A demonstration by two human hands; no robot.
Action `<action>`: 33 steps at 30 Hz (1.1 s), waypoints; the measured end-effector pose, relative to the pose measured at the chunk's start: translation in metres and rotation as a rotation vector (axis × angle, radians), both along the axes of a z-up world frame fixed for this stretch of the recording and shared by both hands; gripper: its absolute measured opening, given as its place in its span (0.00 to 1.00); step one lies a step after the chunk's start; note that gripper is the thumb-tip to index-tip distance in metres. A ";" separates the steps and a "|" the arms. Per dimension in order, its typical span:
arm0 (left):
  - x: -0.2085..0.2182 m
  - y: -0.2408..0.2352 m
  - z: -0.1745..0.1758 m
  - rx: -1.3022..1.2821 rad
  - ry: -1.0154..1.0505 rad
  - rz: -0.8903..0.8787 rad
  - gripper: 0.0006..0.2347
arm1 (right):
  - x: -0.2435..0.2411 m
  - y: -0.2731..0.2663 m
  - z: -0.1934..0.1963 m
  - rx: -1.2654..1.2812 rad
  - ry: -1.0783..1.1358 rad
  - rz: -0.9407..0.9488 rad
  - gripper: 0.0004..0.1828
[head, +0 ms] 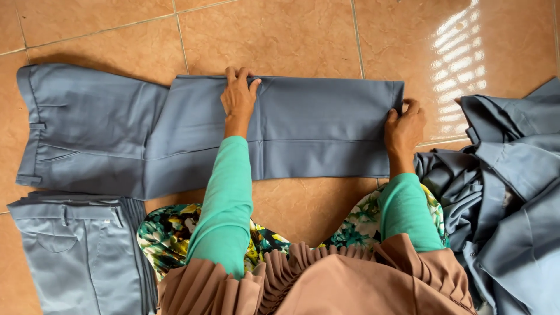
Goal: The person sits on a tiled floor and folds multiple pairs of gray trousers by hand. They lay each pair flat, fold the legs together, fold the garment in half lengthwise, then fold it into a compact rectangle, and place the finished piece onto a growing stack.
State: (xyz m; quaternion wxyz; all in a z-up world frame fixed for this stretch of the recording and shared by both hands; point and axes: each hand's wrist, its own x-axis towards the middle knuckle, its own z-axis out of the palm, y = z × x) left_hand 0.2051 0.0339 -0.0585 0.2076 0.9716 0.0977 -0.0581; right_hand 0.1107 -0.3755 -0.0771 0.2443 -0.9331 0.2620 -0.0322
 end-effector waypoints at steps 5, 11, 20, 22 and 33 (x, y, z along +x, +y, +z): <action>-0.048 -0.057 0.012 0.089 -0.552 -0.122 0.11 | -0.002 0.062 0.044 -0.345 -0.324 0.317 0.32; -0.101 -0.138 -0.040 0.137 -0.338 -0.647 0.21 | -0.017 0.106 -0.014 -0.359 -0.181 0.701 0.28; -0.006 0.007 -0.019 0.299 -0.071 -0.260 0.23 | -0.004 0.078 0.008 -0.232 0.072 0.511 0.35; -0.009 0.017 -0.014 0.364 -0.056 -0.192 0.23 | -0.004 0.078 0.005 -0.244 0.047 0.517 0.35; -0.146 -0.137 -0.022 0.223 -0.177 -0.368 0.25 | -0.040 0.140 -0.025 -0.439 -0.345 0.657 0.29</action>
